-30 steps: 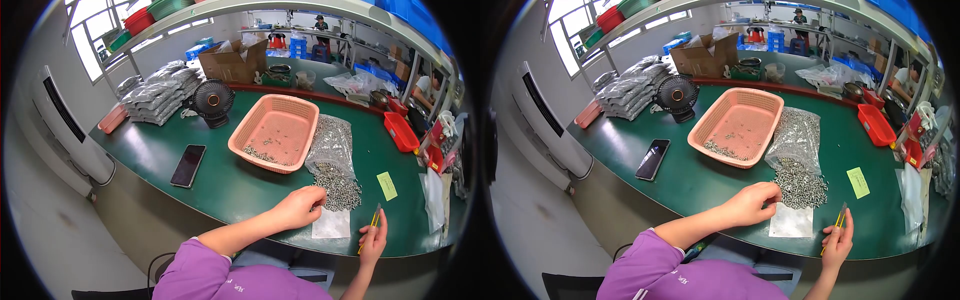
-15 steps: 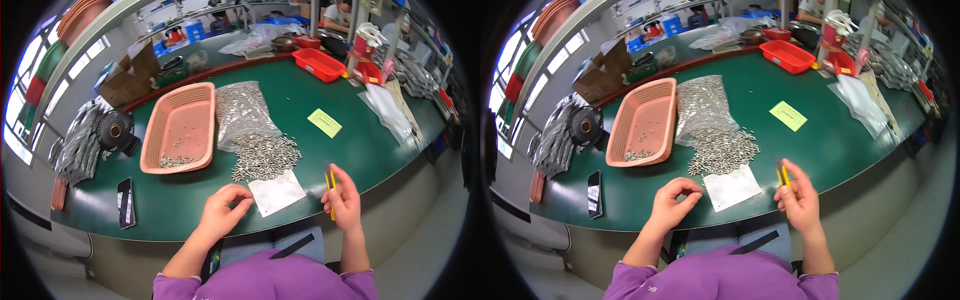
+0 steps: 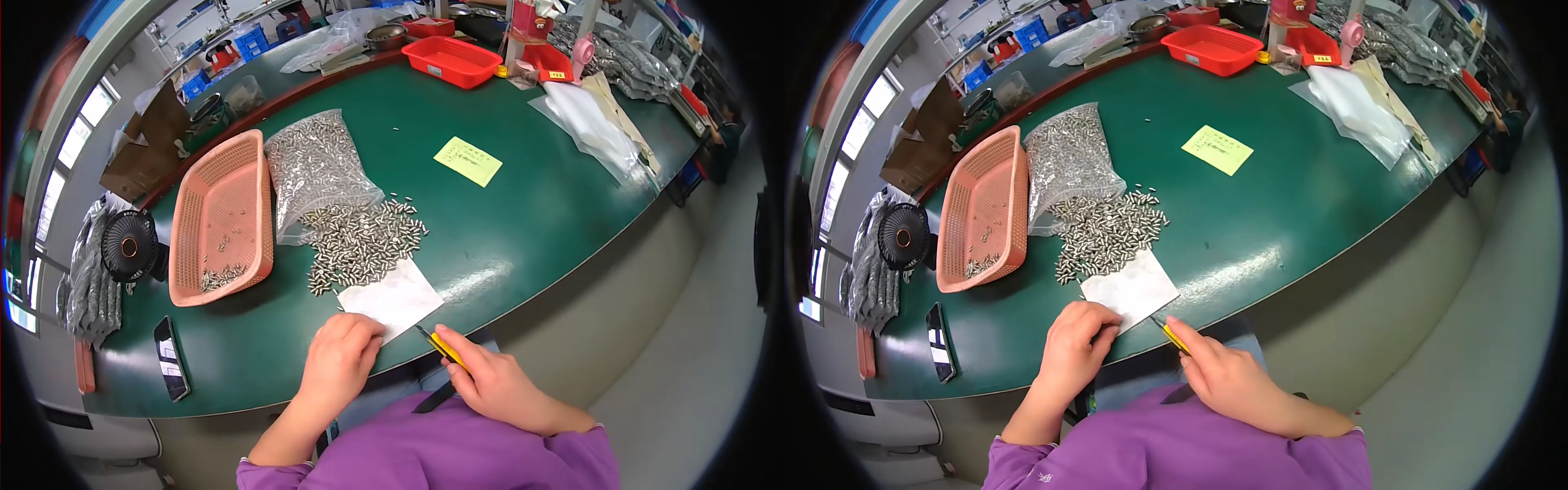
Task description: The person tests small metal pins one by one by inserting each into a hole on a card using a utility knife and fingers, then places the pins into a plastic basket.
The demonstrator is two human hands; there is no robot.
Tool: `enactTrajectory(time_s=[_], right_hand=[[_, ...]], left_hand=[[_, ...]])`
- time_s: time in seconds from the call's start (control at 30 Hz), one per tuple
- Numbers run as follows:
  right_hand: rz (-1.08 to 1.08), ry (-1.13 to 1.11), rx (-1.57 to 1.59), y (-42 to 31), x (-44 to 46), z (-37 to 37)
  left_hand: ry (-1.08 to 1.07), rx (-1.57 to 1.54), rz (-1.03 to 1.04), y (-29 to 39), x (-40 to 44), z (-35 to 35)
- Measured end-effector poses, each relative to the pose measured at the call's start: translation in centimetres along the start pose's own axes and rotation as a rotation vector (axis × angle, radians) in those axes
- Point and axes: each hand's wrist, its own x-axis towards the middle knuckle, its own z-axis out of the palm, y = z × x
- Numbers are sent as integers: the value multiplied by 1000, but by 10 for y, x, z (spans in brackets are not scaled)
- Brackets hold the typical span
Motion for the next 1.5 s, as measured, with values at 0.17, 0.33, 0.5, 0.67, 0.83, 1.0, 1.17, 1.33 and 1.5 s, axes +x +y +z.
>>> enactTrajectory(time_s=[0.17,0.33,0.5,0.67,0.83,1.0,1.17,1.33,1.5], right_hand=[[27,-65,14,0,2,-1],[42,-109,-16,-2,3,2],[2,-63,-66,-4,7,8],[-129,11,-113,-2,11,17],[-131,-11,-115,-6,14,18],[-114,-11,-118,-7,15,19],[-124,-27,-120,-9,18,18],[-127,-21,-113,-12,21,21],[-121,-9,-100,-15,23,21]], left_hand=[[2,-64,-56,-6,-2,3],[-23,-62,-136,-5,-5,3],[8,-69,-189,-5,-5,3],[1,-36,-223,-2,-3,3],[-42,-55,-177,-5,-2,1],[-2,-43,-95,-10,-3,4],[63,-116,-272,-3,-7,6],[37,-46,-230,-9,-6,7],[49,-37,-227,-7,-6,8]])
